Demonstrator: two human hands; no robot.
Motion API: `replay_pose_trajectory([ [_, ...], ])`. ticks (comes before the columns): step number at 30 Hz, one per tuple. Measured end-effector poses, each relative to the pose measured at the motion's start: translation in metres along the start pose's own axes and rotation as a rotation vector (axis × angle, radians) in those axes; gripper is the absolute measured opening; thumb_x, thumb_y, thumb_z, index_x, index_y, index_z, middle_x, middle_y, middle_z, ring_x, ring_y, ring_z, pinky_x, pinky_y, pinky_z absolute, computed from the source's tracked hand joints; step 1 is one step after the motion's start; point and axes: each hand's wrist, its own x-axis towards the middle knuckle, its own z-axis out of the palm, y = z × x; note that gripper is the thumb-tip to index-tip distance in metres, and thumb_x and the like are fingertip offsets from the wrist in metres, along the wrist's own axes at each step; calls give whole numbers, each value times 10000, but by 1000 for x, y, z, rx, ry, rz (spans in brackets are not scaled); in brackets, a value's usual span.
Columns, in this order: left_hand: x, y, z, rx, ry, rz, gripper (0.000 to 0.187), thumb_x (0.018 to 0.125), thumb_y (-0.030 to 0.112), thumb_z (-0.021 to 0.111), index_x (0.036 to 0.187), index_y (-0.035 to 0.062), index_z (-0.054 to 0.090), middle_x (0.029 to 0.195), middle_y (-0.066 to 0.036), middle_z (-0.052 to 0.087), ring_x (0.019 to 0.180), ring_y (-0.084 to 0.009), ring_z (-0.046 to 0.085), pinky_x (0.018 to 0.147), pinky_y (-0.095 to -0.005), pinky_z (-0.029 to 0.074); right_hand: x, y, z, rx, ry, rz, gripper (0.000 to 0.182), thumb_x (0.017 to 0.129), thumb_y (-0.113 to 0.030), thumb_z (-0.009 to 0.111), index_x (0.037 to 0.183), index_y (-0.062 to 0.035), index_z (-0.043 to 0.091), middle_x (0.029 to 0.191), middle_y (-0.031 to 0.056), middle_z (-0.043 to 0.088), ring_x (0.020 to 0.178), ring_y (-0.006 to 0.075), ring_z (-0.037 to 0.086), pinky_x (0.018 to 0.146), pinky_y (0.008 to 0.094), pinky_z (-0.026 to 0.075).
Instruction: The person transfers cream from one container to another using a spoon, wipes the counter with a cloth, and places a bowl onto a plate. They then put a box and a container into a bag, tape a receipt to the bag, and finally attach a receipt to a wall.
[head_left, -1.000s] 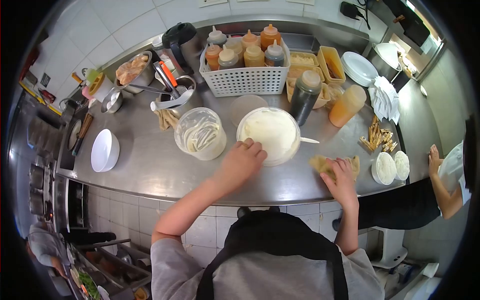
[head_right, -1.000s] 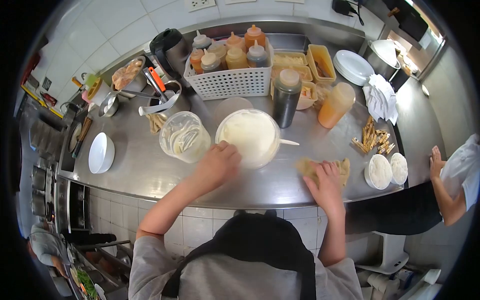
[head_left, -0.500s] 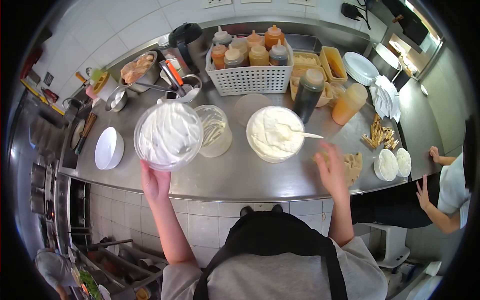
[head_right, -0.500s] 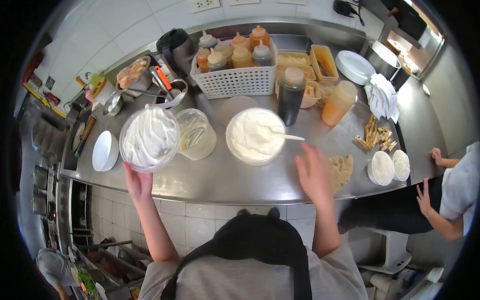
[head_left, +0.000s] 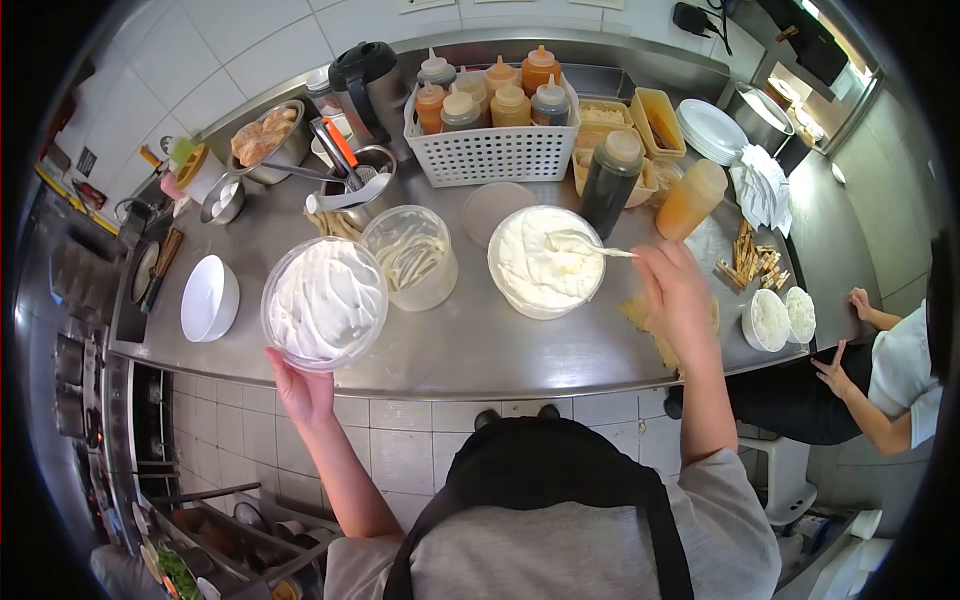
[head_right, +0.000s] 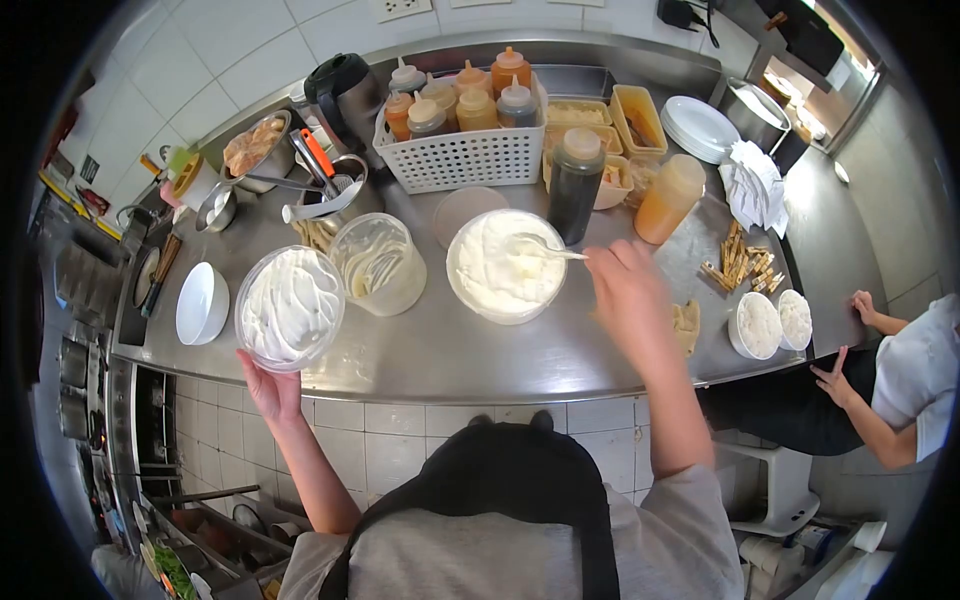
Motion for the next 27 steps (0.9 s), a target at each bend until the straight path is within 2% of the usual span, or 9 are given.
replay_pose_trajectory([
  [3, 3, -2, -2, -32, -36, -36, 510, 832, 324, 484, 1231, 38, 344, 1293, -91, 344, 1187, -235, 329, 982, -428, 278, -23, 0, 11, 133, 68, 105, 102, 725, -8, 560, 827, -3, 570, 688, 112, 500, 641, 275, 485, 573, 339, 389],
  [5, 7, -6, 1, -27, -39, -36, 510, 833, 327, 481, 1232, 41, 344, 1295, -90, 340, 1190, -233, 324, 986, -425, 270, -49, 6, 42, 264, 249, 225, 137, 744, -9, 552, 877, -4, 580, 668, 116, 512, 613, 260, 492, 550, 327, 382],
  [9, 12, -9, 12, 41, -77, -33, 507, 840, 339, 465, 1238, 50, 342, 1303, -87, 329, 1198, -227, 313, 997, -422, 247, -65, 13, 62, 303, 175, 232, 142, 757, -13, 543, 893, -7, 585, 661, 122, 523, 591, 246, 496, 533, 319, 382],
  [11, 15, -7, 14, -4, -79, -29, 506, 843, 339, 459, 1240, 50, 340, 1303, -88, 330, 1198, -227, 313, 998, -420, 245, -66, 9, 62, 290, 221, 260, 119, 782, -33, 538, 883, 3, 587, 620, 88, 497, 541, 180, 467, 499, 268, 352],
  [14, 20, -4, 15, -63, -82, -5, 502, 847, 338, 451, 1242, 50, 338, 1301, -91, 333, 1198, -228, 312, 998, -421, 245, -64, 12, 64, 291, 219, 200, 117, 784, -40, 539, 880, 3, 590, 602, 84, 499, 535, 176, 467, 496, 269, 352],
  [15, 20, -4, 14, -73, -67, 10, 499, 849, 337, 448, 1243, 50, 338, 1300, -93, 334, 1199, -228, 311, 997, -423, 247, -63, 11, 62, 295, 215, 190, 117, 784, -40, 539, 880, 3, 590, 602, 84, 499, 535, 176, 467, 496, 269, 352],
  [17, 19, -2, 9, -97, -84, -9, 497, 850, 335, 447, 1241, 48, 339, 1299, -95, 336, 1200, -228, 311, 996, -424, 249, -65, 6, 56, 311, 176, 268, 116, 764, -18, 542, 862, 24, 587, 691, 136, 555, 581, 250, 512, 535, 312, 395],
  [22, 14, 1, 8, -100, -23, 7, 492, 853, 329, 444, 1239, 42, 339, 1298, -95, 337, 1197, -228, 317, 991, -426, 260, -65, 6, 58, 298, 144, 249, 118, 762, -18, 544, 864, 23, 587, 684, 138, 552, 596, 255, 521, 544, 314, 401],
  [27, 14, 2, 10, -128, -88, -15, 450, 850, 286, 463, 1210, 31, 377, 1269, -102, 379, 1176, -226, 351, 985, -403, 279, -63, 3, 56, 286, 107, 306, 123, 766, -35, 543, 867, 19, 586, 674, 142, 544, 609, 259, 524, 553, 313, 402],
])
